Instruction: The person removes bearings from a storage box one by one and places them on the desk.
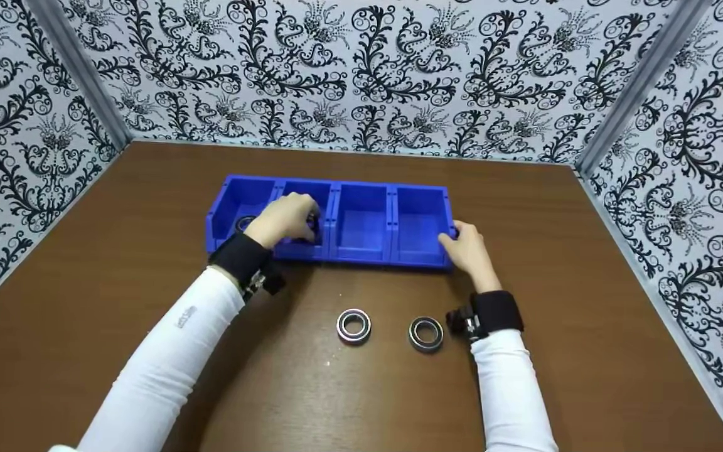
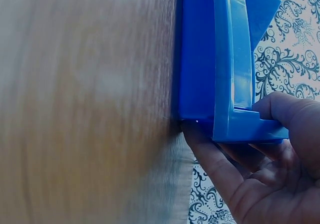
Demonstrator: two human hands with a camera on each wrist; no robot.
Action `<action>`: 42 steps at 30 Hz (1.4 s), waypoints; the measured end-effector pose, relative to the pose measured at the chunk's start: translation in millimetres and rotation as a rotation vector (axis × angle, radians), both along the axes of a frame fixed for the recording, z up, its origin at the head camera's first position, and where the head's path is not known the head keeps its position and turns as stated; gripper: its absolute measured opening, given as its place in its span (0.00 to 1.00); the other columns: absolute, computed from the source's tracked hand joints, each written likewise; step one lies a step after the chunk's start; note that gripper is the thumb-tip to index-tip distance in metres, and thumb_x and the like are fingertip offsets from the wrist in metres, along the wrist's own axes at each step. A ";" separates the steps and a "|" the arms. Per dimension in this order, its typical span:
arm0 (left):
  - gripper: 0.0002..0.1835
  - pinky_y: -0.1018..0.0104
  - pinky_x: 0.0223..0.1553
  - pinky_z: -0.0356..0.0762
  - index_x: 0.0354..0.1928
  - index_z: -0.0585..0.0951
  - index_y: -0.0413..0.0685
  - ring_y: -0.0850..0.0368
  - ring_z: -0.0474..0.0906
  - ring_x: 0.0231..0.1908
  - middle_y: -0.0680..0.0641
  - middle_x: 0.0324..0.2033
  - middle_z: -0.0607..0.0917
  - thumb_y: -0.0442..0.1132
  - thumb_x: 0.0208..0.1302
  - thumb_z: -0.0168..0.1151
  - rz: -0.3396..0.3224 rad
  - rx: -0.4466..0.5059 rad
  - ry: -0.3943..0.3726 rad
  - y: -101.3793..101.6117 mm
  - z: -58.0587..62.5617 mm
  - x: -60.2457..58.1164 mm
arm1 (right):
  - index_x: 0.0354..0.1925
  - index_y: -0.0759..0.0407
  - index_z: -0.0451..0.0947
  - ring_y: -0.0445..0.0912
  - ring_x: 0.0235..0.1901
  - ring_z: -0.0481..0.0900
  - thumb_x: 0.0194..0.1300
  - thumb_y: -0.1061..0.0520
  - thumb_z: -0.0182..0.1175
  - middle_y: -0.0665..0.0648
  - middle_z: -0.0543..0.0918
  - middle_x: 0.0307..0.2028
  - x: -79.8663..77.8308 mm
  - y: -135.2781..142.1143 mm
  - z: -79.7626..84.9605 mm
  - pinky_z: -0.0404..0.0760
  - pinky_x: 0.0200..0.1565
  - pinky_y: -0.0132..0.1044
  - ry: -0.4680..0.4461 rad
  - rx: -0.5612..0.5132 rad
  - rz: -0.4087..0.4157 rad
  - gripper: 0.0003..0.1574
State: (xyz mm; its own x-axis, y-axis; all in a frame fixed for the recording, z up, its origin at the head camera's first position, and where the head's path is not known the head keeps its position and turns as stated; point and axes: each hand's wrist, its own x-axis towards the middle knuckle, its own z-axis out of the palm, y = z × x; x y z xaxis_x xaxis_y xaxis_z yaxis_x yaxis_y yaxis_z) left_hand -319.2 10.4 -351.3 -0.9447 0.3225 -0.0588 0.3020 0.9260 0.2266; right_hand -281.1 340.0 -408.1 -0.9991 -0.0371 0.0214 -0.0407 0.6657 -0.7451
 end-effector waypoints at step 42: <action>0.10 0.45 0.52 0.86 0.40 0.85 0.42 0.39 0.86 0.50 0.39 0.48 0.89 0.30 0.54 0.68 -0.034 0.056 0.052 -5.4 23.4 9.6 | 0.63 0.81 0.71 0.31 0.32 0.77 0.73 0.62 0.50 0.77 0.83 0.51 0.5 -1.0 0.7 0.76 0.35 0.18 0.013 0.021 0.006 0.28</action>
